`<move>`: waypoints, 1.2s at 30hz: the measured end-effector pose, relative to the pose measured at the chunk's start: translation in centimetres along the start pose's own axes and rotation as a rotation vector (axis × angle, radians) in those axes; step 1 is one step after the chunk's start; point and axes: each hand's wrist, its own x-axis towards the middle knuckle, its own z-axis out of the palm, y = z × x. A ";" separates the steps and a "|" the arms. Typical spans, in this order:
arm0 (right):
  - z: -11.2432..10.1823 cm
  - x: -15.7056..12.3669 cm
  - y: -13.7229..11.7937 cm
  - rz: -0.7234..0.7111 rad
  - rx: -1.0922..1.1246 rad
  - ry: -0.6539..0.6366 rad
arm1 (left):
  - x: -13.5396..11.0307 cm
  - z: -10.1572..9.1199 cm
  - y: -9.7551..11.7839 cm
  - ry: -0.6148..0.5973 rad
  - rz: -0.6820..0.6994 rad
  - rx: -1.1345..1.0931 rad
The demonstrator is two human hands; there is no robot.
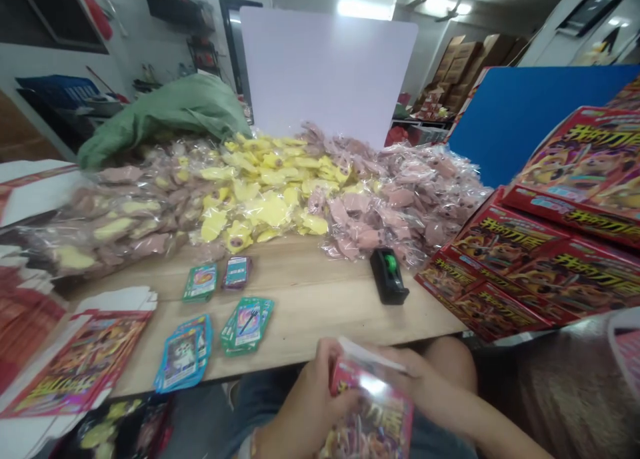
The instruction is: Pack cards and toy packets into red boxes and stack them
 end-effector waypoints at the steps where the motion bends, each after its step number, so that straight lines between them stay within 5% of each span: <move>1: 0.2 0.0 -0.3 0.003 -0.083 -0.068 | 0.1 0.3 -0.5 0.040 -0.043 -0.047; 3: 0.8 -0.2 -0.4 0.015 -0.207 -0.094 | 0.2 0.8 -1.3 0.088 -0.096 -0.084; 7: 2.0 -0.5 0.9 -0.073 -0.334 0.121 | 0.0 1.1 -1.3 -0.007 -0.014 -0.035; 11: 2.0 -0.3 1.5 -0.063 -0.370 0.196 | -0.5 0.5 -1.1 -0.054 0.055 -0.065; 17: 3.1 -1.4 -0.3 -0.096 -0.454 -0.085 | -1.5 0.2 -1.2 -0.019 0.039 -0.001; 20: 3.5 -2.5 0.5 -0.199 -0.564 -0.058 | -1.3 -1.5 1.2 -0.205 0.073 -0.069; 23: -0.6 -1.5 1.8 -0.248 -0.430 0.474 | 0.4 -4.5 4.4 -0.367 0.231 0.105; 26: -8.4 2.1 1.9 0.054 -0.220 0.879 | 4.4 -6.1 6.2 -0.129 0.480 0.493; 30: -15.3 7.1 1.1 0.285 -0.103 0.841 | 10.5 -4.5 5.4 -0.056 0.535 0.838; 36: -13.8 7.4 3.7 0.207 0.031 0.851 | 13.8 -3.9 3.8 -0.085 0.435 0.965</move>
